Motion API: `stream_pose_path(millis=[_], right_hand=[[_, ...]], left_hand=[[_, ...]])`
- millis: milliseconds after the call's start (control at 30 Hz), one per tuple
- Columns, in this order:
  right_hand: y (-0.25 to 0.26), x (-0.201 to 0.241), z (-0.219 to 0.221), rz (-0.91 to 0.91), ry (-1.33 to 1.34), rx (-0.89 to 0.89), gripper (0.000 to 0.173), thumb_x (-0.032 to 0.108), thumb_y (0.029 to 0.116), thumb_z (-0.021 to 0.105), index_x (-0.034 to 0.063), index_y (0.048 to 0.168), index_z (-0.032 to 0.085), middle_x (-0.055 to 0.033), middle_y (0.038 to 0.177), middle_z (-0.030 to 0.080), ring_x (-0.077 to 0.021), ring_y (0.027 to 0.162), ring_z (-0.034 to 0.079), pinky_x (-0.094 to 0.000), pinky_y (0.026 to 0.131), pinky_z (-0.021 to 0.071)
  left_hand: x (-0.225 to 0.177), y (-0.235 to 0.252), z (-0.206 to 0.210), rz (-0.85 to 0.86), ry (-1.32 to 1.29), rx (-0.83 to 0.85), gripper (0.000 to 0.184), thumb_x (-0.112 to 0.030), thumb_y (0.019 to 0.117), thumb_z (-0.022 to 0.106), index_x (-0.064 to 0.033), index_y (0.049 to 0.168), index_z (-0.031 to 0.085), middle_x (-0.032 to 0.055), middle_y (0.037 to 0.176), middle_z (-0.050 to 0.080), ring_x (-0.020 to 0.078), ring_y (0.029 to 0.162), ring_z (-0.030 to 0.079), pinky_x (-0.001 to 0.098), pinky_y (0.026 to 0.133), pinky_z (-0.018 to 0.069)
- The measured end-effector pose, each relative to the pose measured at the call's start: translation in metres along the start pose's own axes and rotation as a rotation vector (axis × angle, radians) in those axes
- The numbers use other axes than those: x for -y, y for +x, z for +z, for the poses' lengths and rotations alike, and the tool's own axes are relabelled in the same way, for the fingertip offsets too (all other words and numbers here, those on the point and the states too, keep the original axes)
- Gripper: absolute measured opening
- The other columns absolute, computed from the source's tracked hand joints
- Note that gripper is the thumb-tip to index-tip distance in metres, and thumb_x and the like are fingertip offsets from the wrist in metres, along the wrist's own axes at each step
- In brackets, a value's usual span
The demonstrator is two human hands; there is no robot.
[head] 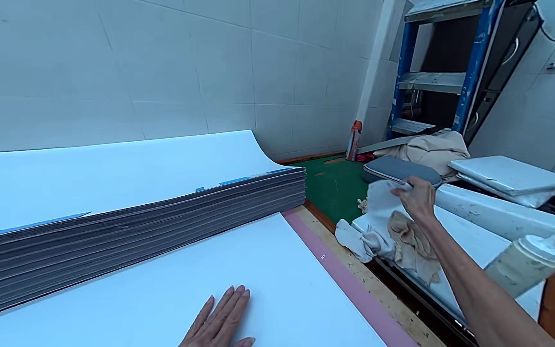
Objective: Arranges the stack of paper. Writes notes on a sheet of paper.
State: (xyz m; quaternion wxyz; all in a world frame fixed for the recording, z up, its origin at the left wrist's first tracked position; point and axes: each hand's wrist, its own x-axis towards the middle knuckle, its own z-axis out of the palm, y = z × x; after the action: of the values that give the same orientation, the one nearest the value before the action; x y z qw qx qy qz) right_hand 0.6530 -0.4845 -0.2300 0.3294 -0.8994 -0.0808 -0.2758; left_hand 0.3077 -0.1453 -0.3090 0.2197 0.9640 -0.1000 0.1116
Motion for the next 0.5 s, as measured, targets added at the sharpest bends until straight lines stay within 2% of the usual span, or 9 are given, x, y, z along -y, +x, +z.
stream_pose_path(millis=[133, 200, 300, 333, 400, 433, 467, 500], right_hand=[[-0.014, 0.038, -0.008, -0.372, 0.109, -0.22, 0.016, -0.002, 0.0892, 0.07, -0.0153, 0.099, 0.067, -0.0328, 0.096, 0.069, -0.0489, 0.091, 0.068, -0.0624, 0.081, 0.0507], [-0.036, 0.064, -0.02, -0.452, 0.194, -0.181, 0.019, -0.001, 0.0904, 0.068, -0.0142, 0.104, 0.068, -0.0305, 0.095, 0.07, -0.0432, 0.086, 0.069, -0.0573, 0.078, 0.0538], [-0.094, 0.101, -0.047, -0.405, 0.357, 0.093, 0.029, 0.001, 0.0883, 0.071, -0.0071, 0.115, 0.065, -0.0212, 0.088, 0.069, -0.0296, 0.074, 0.068, -0.0467, 0.067, 0.0562], [-0.115, 0.107, -0.054, -0.385, 0.432, 0.211, 0.032, 0.002, 0.0869, 0.073, -0.0023, 0.117, 0.064, -0.0167, 0.087, 0.069, -0.0242, 0.069, 0.067, -0.041, 0.06, 0.0564], [-0.148, 0.115, -0.063, -0.298, 0.593, 0.438, 0.039, 0.001, 0.0791, 0.078, 0.0017, 0.116, 0.065, -0.0099, 0.086, 0.071, -0.0162, 0.068, 0.069, -0.0334, 0.059, 0.0599], [-0.163, 0.118, -0.065, -0.229, 0.645, 0.552, 0.041, 0.002, 0.0767, 0.08, 0.0029, 0.116, 0.066, -0.0077, 0.088, 0.072, -0.0137, 0.072, 0.07, -0.0313, 0.063, 0.0608], [-0.178, 0.119, -0.068, -0.165, 0.684, 0.645, 0.042, 0.003, 0.0752, 0.081, 0.0029, 0.115, 0.067, -0.006, 0.089, 0.073, -0.0112, 0.075, 0.07, -0.0289, 0.067, 0.0604], [-0.191, 0.118, -0.07, -0.122, 0.715, 0.721, 0.044, 0.005, 0.0753, 0.082, 0.0018, 0.116, 0.066, -0.005, 0.091, 0.073, -0.0087, 0.078, 0.07, -0.0261, 0.071, 0.0596]], left_hand=[[0.003, 0.0, 0.0, 0.01, 0.009, -0.022, 0.058, -0.031, 0.1091, 0.042, 0.0114, 0.148, 0.044, 0.0333, 0.153, 0.043, 0.051, 0.142, 0.041, 0.0635, 0.119, 0.0265], [0.002, -0.001, -0.002, 0.028, 0.008, -0.068, 0.057, -0.03, 0.1082, 0.045, 0.0106, 0.149, 0.042, 0.0344, 0.154, 0.04, 0.0525, 0.141, 0.042, 0.0622, 0.118, 0.0303], [-0.011, 0.0, -0.002, 0.066, -0.085, -0.238, 0.061, -0.029, 0.1065, 0.05, 0.0148, 0.148, 0.04, 0.0348, 0.15, 0.044, 0.0483, 0.136, 0.05, 0.0534, 0.114, 0.0406], [-0.02, 0.001, 0.0, 0.055, -0.205, -0.283, 0.067, -0.031, 0.1053, 0.053, 0.018, 0.148, 0.035, 0.0367, 0.149, 0.045, 0.0453, 0.135, 0.053, 0.0486, 0.113, 0.0433], [-0.043, 0.007, 0.005, -0.013, -0.504, -0.33, 0.087, -0.037, 0.1002, 0.062, 0.0195, 0.152, 0.021, 0.0351, 0.149, 0.046, 0.0337, 0.132, 0.059, 0.0391, 0.109, 0.0496], [-0.056, 0.009, 0.007, -0.05, -0.646, -0.335, 0.095, -0.037, 0.0962, 0.067, 0.0182, 0.153, 0.016, 0.03, 0.146, 0.051, 0.0266, 0.126, 0.064, 0.036, 0.104, 0.0534], [-0.069, 0.011, 0.007, -0.087, -0.787, -0.323, 0.097, -0.03, 0.0918, 0.073, 0.0163, 0.154, 0.014, 0.022, 0.138, 0.061, 0.02, 0.115, 0.069, 0.0334, 0.098, 0.0573], [-0.081, 0.013, 0.007, -0.13, -0.921, -0.297, 0.092, -0.016, 0.0876, 0.076, 0.0126, 0.153, 0.018, 0.0115, 0.123, 0.071, 0.0151, 0.101, 0.074, 0.0312, 0.09, 0.0617]])
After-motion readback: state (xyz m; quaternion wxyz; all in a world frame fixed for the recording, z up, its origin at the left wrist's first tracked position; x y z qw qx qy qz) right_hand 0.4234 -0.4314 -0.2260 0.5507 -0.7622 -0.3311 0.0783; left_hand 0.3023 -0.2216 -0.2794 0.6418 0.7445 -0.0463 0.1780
